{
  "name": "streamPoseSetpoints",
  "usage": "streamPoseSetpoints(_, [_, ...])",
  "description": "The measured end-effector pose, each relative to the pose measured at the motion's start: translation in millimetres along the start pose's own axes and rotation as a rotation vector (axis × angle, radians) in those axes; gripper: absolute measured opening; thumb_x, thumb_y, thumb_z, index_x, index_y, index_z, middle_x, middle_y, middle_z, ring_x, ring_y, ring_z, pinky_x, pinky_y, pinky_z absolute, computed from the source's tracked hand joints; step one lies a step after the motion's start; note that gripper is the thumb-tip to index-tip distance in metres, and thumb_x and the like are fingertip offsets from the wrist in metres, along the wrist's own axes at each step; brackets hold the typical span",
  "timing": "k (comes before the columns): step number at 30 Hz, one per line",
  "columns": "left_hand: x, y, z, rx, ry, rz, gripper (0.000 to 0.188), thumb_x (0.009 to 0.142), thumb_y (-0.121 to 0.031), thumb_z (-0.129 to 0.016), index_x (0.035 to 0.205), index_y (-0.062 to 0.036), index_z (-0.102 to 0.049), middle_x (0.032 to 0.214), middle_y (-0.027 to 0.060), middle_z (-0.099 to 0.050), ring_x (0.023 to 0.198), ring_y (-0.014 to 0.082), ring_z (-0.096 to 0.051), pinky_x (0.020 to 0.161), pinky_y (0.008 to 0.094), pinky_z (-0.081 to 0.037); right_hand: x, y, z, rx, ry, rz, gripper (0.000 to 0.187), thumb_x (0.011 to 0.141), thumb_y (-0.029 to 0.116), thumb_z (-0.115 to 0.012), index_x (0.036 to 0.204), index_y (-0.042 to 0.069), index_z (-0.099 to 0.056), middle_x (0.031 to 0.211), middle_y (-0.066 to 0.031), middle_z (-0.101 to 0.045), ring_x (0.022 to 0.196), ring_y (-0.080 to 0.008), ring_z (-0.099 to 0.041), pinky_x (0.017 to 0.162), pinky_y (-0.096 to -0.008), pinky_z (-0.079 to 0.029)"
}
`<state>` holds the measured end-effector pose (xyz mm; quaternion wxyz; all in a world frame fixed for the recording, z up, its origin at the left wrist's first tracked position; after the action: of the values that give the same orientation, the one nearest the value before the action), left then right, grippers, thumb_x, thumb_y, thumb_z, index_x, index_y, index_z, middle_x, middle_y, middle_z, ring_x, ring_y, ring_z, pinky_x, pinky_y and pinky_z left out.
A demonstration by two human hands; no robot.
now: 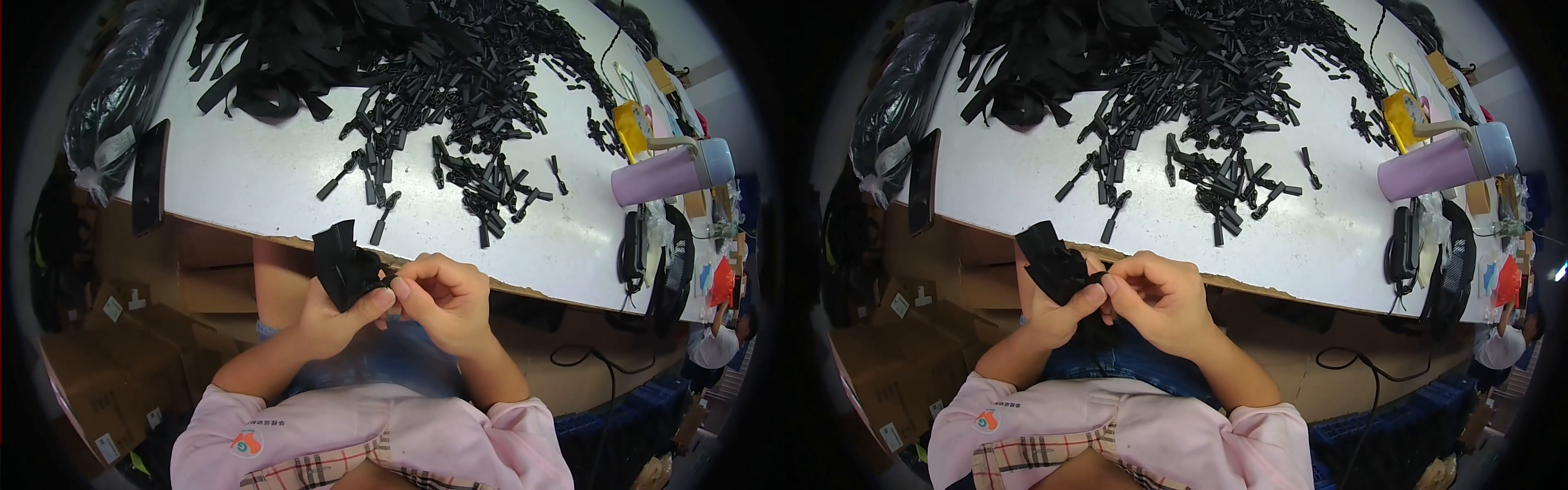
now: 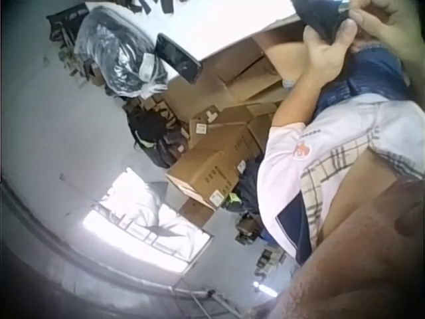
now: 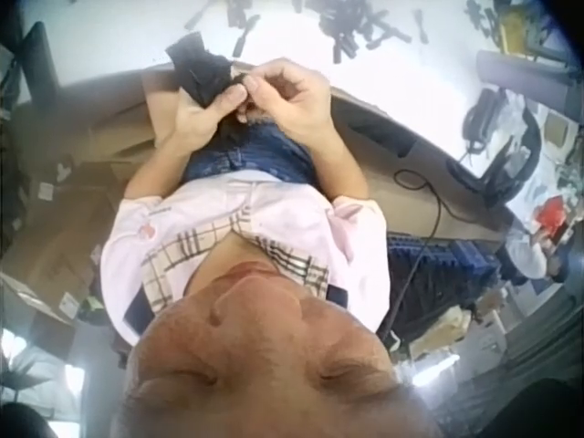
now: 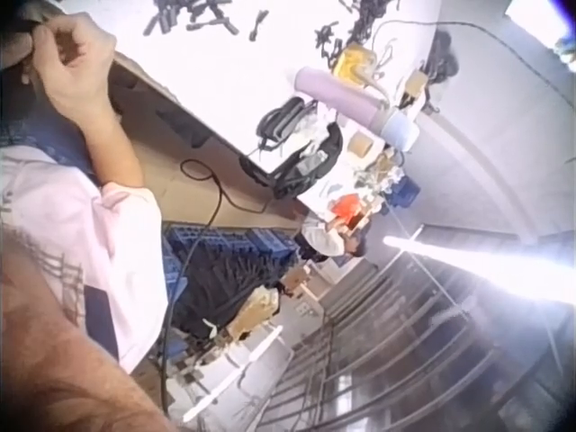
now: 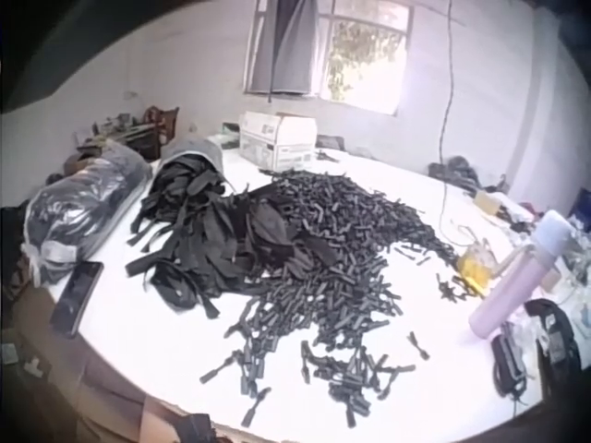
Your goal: Assembling small plastic components onto black zipper strips.
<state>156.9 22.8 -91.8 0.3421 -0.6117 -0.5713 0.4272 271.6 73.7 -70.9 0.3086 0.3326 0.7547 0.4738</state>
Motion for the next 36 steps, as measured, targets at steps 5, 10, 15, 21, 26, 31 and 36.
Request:
streamPoseSetpoints(5, [0.6, -4.0, 6.9, 0.066, -0.048, -0.02, 0.016, 0.076, -0.012, -0.06, 0.087, -0.0016, -0.053, 0.071, 0.0023, -0.053, 0.059, 0.0063, -0.05, 0.046, 0.0183, -0.041, 2.6, 3.8, -2.3, -0.372, 0.046, 0.359, 0.002, 0.076, -0.002, -0.052, 0.076, -0.003, -0.053, 0.063, -0.0042, -0.052, 0.047, -0.0055, -0.045, 0.042, -0.0168, -0.036])
streamPoseSetpoints(10, [-3.7, -25.3, 4.0, 0.695, 0.0, -0.709, 0.025, 0.063, 0.004, -0.06, 0.086, -0.0039, -0.055, 0.073, 0.006, -0.056, 0.063, 0.0168, -0.054, 0.056, 0.0254, -0.042, 7.4, -20.1, -0.7, 0.095, 0.007, -0.041, 0.006, 0.075, 0.002, -0.055, 0.071, -0.002, -0.052, 0.059, -0.0018, -0.053, 0.047, -0.0022, -0.045, 0.042, -0.0153, -0.035])
streamPoseSetpoints(15, [-0.9, -14.2, 10.8, 0.301, -0.155, -0.372, 0.018, 0.074, -0.004, -0.058, 0.09, -0.0023, -0.049, 0.068, 0.0056, -0.052, 0.055, 0.0128, -0.051, 0.049, 0.0237, -0.042, 16.7, 12.7, -4.6, -0.813, -0.088, 0.616, 0.01, 0.068, 0.004, -0.061, 0.078, 0.002, -0.057, 0.064, -0.0057, -0.053, 0.046, -0.0128, -0.046, 0.04, -0.022, -0.034])
streamPoseSetpoints(21, [5.8, -2.4, 12.1, -0.112, -0.194, 0.028, 0.022, 0.079, -0.017, -0.056, 0.09, 0.0009, -0.048, 0.068, 0.0046, -0.049, 0.047, 0.0095, -0.048, 0.043, 0.0214, -0.041, 37.4, 24.5, 16.7, -1.736, -0.422, 0.689, 0.023, 0.065, 0.022, -0.062, 0.081, 0.005, -0.058, 0.085, -0.0063, -0.052, 0.069, -0.0204, -0.046, 0.059, -0.0318, -0.034])
streamPoseSetpoints(26, [7.8, -1.5, 8.5, -0.025, -0.181, 0.03, 0.021, 0.079, -0.017, -0.056, 0.09, 0.0, -0.051, 0.067, 0.0026, -0.05, 0.049, 0.007, -0.047, 0.043, 0.0205, -0.04, 36.0, 21.3, 22.2, -1.673, -0.453, 0.772, 0.021, 0.064, 0.018, -0.062, 0.081, 0.006, -0.058, 0.083, -0.0055, -0.052, 0.069, -0.0195, -0.045, 0.062, -0.0314, -0.032])
streamPoseSetpoints(31, [8.2, 1.5, 4.7, 0.027, -0.176, 0.032, 0.02, 0.079, -0.017, -0.057, 0.09, -0.0007, -0.052, 0.068, 0.0007, -0.051, 0.052, 0.0047, -0.046, 0.043, 0.0188, -0.039, 34.5, 21.7, 25.8, -1.647, -0.484, 0.821, 0.019, 0.063, 0.016, -0.062, 0.08, 0.006, -0.057, 0.081, -0.005, -0.052, 0.07, -0.0195, -0.045, 0.063, -0.0315, -0.032])
streamPoseSetpoints(36, [8.0, 3.1, 6.0, 0.04, -0.233, -0.01, 0.019, 0.078, -0.013, -0.057, 0.088, 0.0004, -0.049, 0.063, 0.0038, -0.049, 0.042, 0.0081, -0.044, 0.037, 0.0198, -0.036, 38.0, 24.4, 24.9, -1.62, -0.447, 0.815, 0.017, 0.062, 0.01, -0.063, 0.077, 0.006, -0.057, 0.079, -0.0049, -0.052, 0.069, -0.0199, -0.045, 0.064, -0.0314, -0.032])
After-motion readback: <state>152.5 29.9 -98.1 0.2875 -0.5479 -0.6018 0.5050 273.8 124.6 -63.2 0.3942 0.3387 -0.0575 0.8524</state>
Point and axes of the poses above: each hand's wrist, its own x-axis towards the middle knuckle, its own z-axis out of the back of the hand, y = z × x, the point moved 4 cm from there along x, towards the middle knuckle
